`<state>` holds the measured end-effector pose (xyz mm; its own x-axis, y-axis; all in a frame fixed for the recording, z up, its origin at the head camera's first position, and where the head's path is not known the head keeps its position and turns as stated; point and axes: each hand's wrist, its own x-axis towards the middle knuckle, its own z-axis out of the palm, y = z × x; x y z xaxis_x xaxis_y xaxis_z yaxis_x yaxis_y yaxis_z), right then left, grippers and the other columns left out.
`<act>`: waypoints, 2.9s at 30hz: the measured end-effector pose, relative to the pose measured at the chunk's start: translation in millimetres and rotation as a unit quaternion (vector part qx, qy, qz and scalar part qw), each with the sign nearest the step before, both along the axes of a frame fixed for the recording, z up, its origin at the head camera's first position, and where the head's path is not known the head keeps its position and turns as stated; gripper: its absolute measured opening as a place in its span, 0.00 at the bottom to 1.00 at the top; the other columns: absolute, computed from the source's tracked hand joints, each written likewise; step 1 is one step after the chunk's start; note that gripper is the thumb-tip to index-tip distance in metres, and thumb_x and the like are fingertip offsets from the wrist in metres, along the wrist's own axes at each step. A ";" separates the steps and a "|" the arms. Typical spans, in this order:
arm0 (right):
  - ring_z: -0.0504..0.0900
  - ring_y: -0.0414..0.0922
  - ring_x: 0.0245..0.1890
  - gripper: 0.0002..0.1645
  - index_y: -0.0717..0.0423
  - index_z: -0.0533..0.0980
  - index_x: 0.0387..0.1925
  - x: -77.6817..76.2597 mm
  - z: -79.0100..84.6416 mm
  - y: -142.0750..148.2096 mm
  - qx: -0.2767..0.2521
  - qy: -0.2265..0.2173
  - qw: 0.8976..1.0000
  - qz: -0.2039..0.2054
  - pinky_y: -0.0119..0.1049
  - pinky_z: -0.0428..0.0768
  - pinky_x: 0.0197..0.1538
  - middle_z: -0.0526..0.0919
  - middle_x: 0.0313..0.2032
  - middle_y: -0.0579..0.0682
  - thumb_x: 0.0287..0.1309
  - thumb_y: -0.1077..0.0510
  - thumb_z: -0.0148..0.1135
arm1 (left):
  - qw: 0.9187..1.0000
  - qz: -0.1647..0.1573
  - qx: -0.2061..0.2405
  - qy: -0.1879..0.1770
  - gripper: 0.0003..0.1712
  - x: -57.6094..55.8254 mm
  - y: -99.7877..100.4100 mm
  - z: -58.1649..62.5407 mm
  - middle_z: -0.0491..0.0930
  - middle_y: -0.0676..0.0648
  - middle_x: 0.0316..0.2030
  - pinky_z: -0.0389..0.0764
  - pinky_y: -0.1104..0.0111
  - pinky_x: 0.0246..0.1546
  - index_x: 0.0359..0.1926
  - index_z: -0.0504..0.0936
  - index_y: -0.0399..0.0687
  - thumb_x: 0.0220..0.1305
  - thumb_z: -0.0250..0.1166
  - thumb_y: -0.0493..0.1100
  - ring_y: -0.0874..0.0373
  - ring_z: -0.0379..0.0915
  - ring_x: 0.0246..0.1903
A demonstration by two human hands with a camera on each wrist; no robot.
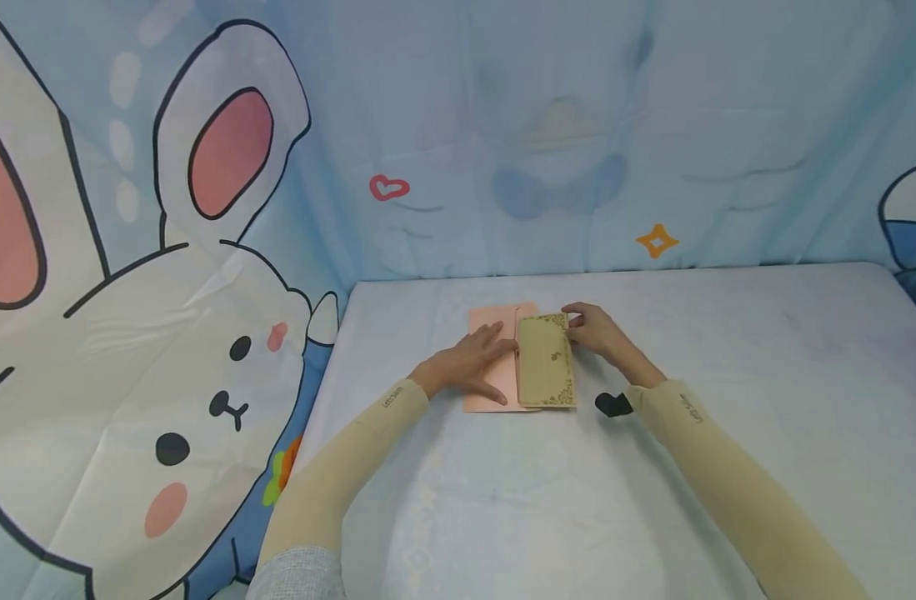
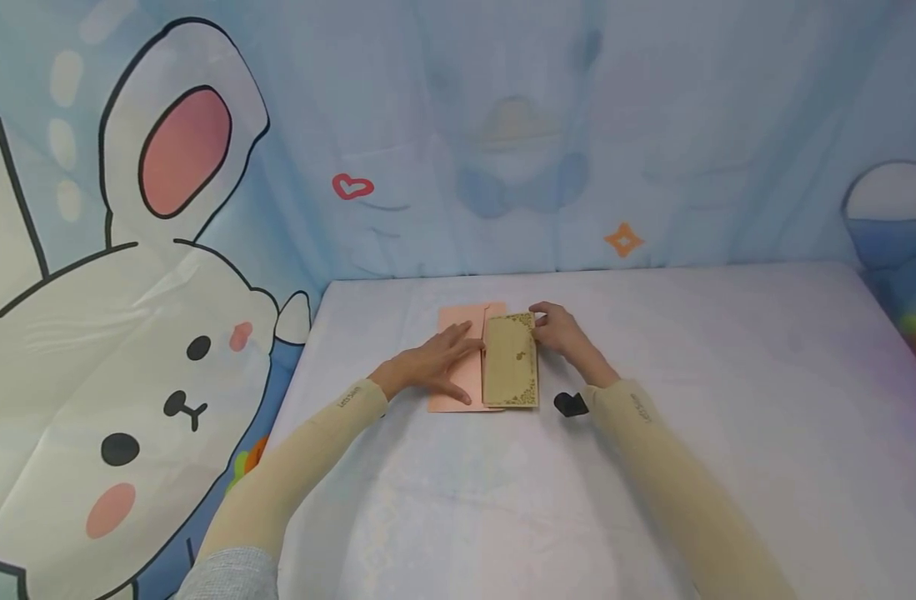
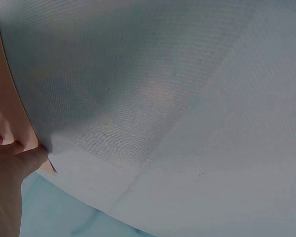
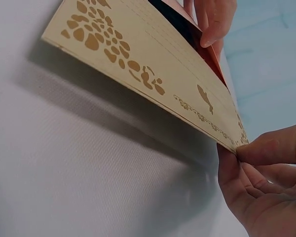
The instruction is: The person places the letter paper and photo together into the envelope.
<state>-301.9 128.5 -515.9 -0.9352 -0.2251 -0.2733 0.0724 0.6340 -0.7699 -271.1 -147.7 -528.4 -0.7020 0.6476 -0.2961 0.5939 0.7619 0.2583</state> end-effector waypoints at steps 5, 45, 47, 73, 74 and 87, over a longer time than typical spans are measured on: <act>0.77 0.54 0.47 0.35 0.67 0.61 0.72 -2.5 -2.2 -3.8 0.010 -0.001 1.000 -0.004 0.38 0.76 0.43 0.76 0.55 0.68 0.64 0.66 0.50 | 1.000 -0.002 -0.005 0.001 0.61 0.0 0.8 0.2 0.30 0.43 0.81 0.46 0.49 0.79 0.79 0.46 0.67 0.52 0.67 0.76 0.43 0.28 0.80; 0.83 0.61 0.49 0.32 0.68 0.61 0.72 13.0 4.3 -16.3 0.014 0.062 0.998 0.004 0.48 0.82 0.47 0.79 0.54 0.71 0.69 0.63 0.52 | 1.000 0.005 -0.001 -0.006 0.59 -2.1 4.2 5.4 0.30 0.42 0.81 0.47 0.49 0.78 0.78 0.48 0.67 0.53 0.67 0.76 0.42 0.29 0.80; 0.84 0.58 0.45 0.32 0.67 0.61 0.71 16.1 5.1 -18.2 0.014 0.061 0.998 0.010 0.45 0.82 0.43 0.80 0.52 0.69 0.68 0.63 0.52 | 1.000 0.008 0.000 -0.006 0.59 -2.3 3.8 6.4 0.30 0.43 0.81 0.47 0.48 0.78 0.78 0.48 0.67 0.53 0.67 0.76 0.42 0.29 0.80; 0.82 0.58 0.50 0.32 0.67 0.64 0.69 26.3 -16.1 -59.0 -0.008 0.051 0.998 0.023 0.48 0.81 0.51 0.82 0.51 0.66 0.67 0.62 0.60 | 1.000 0.000 0.011 -0.015 0.61 0.7 3.0 -1.0 0.29 0.42 0.81 0.46 0.46 0.78 0.80 0.45 0.67 0.54 0.68 0.74 0.41 0.27 0.80; 0.82 0.58 0.50 0.33 0.68 0.64 0.69 26.6 -16.1 -59.7 -0.007 0.056 0.998 0.026 0.49 0.81 0.53 0.82 0.51 0.66 0.67 0.62 0.60 | 1.000 0.000 0.012 -0.015 0.61 1.0 3.2 -0.9 0.29 0.42 0.81 0.45 0.46 0.78 0.80 0.44 0.67 0.54 0.68 0.74 0.41 0.27 0.80; 0.80 0.61 0.58 0.28 0.71 0.66 0.67 30.7 -20.7 -64.3 -0.015 0.067 0.996 0.060 0.52 0.80 0.60 0.81 0.55 0.67 0.69 0.65 0.55 | 1.000 -0.007 -0.002 -0.018 0.62 3.6 5.9 -1.1 0.28 0.44 0.81 0.47 0.45 0.78 0.81 0.41 0.68 0.55 0.66 0.74 0.42 0.26 0.80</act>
<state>-271.2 64.2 -536.6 -0.9285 -0.3440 -0.1396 -0.1073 0.6087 -0.7861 -267.5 -141.9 -529.5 -0.6814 0.6566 -0.3233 0.5953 0.7542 0.2770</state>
